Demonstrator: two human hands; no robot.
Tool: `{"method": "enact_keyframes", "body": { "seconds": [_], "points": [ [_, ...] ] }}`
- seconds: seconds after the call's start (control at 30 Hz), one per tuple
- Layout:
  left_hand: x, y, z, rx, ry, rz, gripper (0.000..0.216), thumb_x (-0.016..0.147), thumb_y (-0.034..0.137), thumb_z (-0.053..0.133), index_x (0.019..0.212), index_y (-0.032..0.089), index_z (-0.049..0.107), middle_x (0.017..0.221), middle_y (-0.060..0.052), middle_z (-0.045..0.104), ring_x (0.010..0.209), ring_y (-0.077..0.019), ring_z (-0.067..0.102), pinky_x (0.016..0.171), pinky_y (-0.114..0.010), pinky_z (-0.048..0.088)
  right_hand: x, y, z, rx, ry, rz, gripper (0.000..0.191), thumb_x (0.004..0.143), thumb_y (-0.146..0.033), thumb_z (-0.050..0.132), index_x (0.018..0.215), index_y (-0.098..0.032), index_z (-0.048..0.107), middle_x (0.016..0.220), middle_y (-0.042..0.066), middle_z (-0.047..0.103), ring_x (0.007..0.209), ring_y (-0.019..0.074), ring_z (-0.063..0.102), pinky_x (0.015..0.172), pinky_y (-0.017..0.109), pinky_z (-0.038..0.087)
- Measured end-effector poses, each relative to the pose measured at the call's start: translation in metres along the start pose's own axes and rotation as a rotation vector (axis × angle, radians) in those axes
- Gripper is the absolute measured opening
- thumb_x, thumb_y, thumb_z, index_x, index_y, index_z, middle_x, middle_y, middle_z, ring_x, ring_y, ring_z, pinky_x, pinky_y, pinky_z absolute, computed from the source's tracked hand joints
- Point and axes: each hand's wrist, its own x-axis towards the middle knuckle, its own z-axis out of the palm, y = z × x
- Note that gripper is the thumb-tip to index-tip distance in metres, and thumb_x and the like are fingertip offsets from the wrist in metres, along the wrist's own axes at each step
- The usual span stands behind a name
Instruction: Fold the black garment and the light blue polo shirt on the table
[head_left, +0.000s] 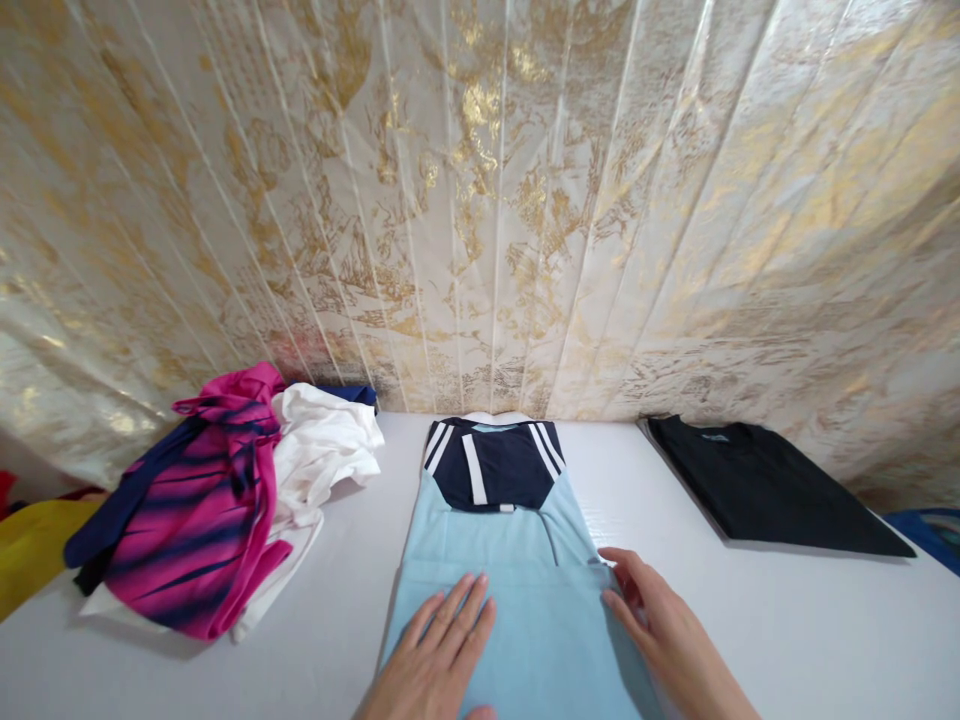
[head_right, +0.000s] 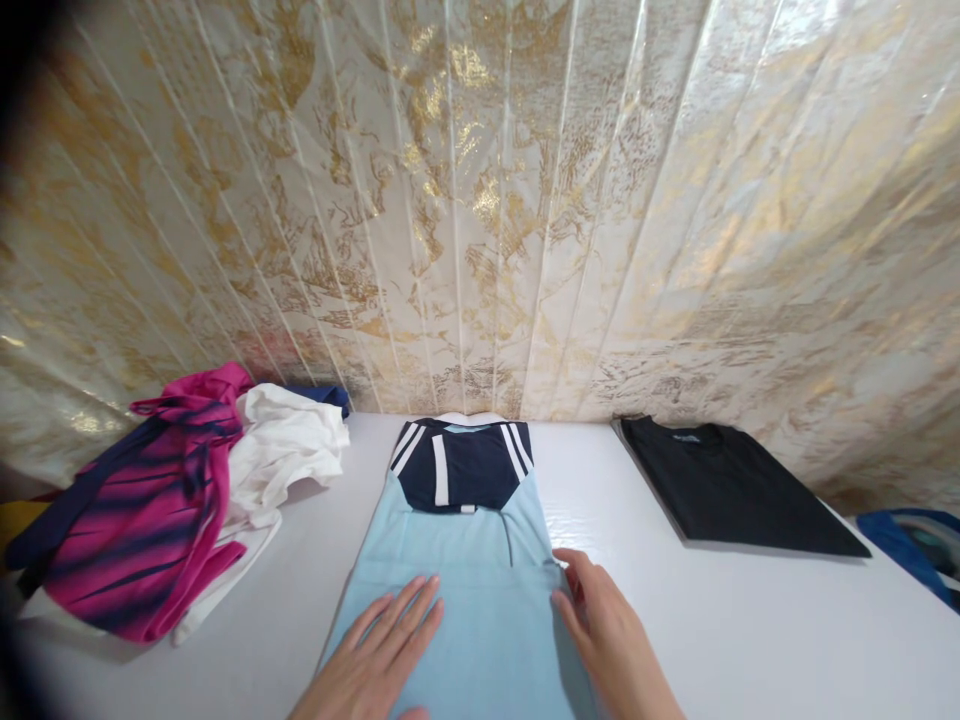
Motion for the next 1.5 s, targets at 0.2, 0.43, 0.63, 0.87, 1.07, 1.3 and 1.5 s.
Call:
{"method": "enact_keyframes", "body": {
  "seconds": [0.2, 0.43, 0.63, 0.87, 1.07, 1.3, 1.5],
  "points": [
    [0.000, 0.004, 0.011, 0.079, 0.030, 0.023, 0.078, 0.090, 0.061, 0.040, 0.150, 0.017, 0.016, 0.150, -0.010, 0.034, 0.135, -0.0262, 0.033, 0.103, -0.035, 0.032, 0.004, 0.000, -0.003, 0.065, -0.016, -0.005, 0.034, 0.087, -0.040, 0.045, 0.116, -0.024, 0.054, 0.085, 0.002, 0.067, 0.066, 0.0146, 0.061, 0.062, 0.025, 0.049],
    [0.052, 0.038, 0.007, 0.193, 0.236, 0.267, 0.035, 0.100, 0.026, 0.032, 0.130, 0.022, 0.050, 0.142, 0.000, 0.048, 0.128, -0.0171, 0.042, 0.094, -0.028, 0.039, 0.004, 0.010, -0.006, -0.018, 0.054, -0.112, 0.032, 0.086, -0.036, 0.047, 0.116, -0.026, 0.052, 0.093, 0.003, 0.063, 0.072, 0.0148, 0.062, 0.064, 0.025, 0.052],
    [0.066, 0.069, 0.042, 0.140, 0.487, 0.288, 0.030, 0.099, 0.036, 0.040, 0.125, 0.027, 0.053, 0.133, 0.004, 0.056, 0.121, -0.0158, 0.050, 0.086, -0.025, 0.042, 0.000, 0.000, -0.009, 0.039, 0.043, -0.152, 0.026, 0.090, -0.035, 0.041, 0.111, -0.026, 0.054, 0.102, 0.005, 0.063, 0.079, 0.0150, 0.063, 0.065, 0.025, 0.052],
    [0.077, 0.063, 0.029, 0.108, 0.403, 0.301, 0.030, 0.100, 0.030, 0.035, 0.123, 0.023, 0.053, 0.133, 0.001, 0.056, 0.123, -0.0161, 0.048, 0.089, -0.028, 0.041, 0.010, 0.006, -0.005, 0.078, -0.068, -0.005, 0.027, 0.085, -0.040, 0.051, 0.104, -0.022, 0.058, 0.079, 0.001, 0.064, 0.064, 0.0151, 0.059, 0.061, 0.026, 0.049],
    [0.078, 0.071, 0.038, 0.078, 0.393, 0.389, 0.030, 0.101, 0.032, 0.033, 0.125, 0.025, 0.051, 0.138, 0.004, 0.052, 0.127, -0.0133, 0.044, 0.091, -0.026, 0.040, 0.018, 0.014, -0.005, 0.198, -0.165, -0.010, 0.027, 0.088, -0.039, 0.047, 0.106, -0.023, 0.057, 0.071, -0.002, 0.059, 0.063, 0.0146, 0.056, 0.059, 0.025, 0.047],
    [0.083, 0.067, 0.026, -0.081, 0.213, 0.376, 0.032, 0.102, 0.028, 0.032, 0.128, 0.021, 0.048, 0.138, -0.002, 0.052, 0.126, -0.0164, 0.048, 0.090, -0.025, 0.040, 0.020, 0.013, -0.004, -0.022, 0.059, -0.227, 0.026, 0.090, -0.031, 0.045, 0.114, -0.027, 0.053, 0.102, 0.006, 0.061, 0.091, 0.0194, 0.061, 0.080, 0.034, 0.052],
    [0.104, 0.034, -0.016, -0.395, -0.116, 0.131, 0.065, 0.097, 0.053, 0.030, 0.143, 0.007, 0.030, 0.151, -0.014, 0.030, 0.142, -0.0241, 0.020, 0.112, -0.038, 0.022, 0.010, 0.005, 0.022, 0.060, 0.105, -0.242, 0.040, 0.095, -0.025, 0.032, 0.135, -0.028, 0.031, 0.136, 0.009, 0.049, 0.120, 0.0175, 0.054, 0.095, 0.034, 0.051]
  ]
}}
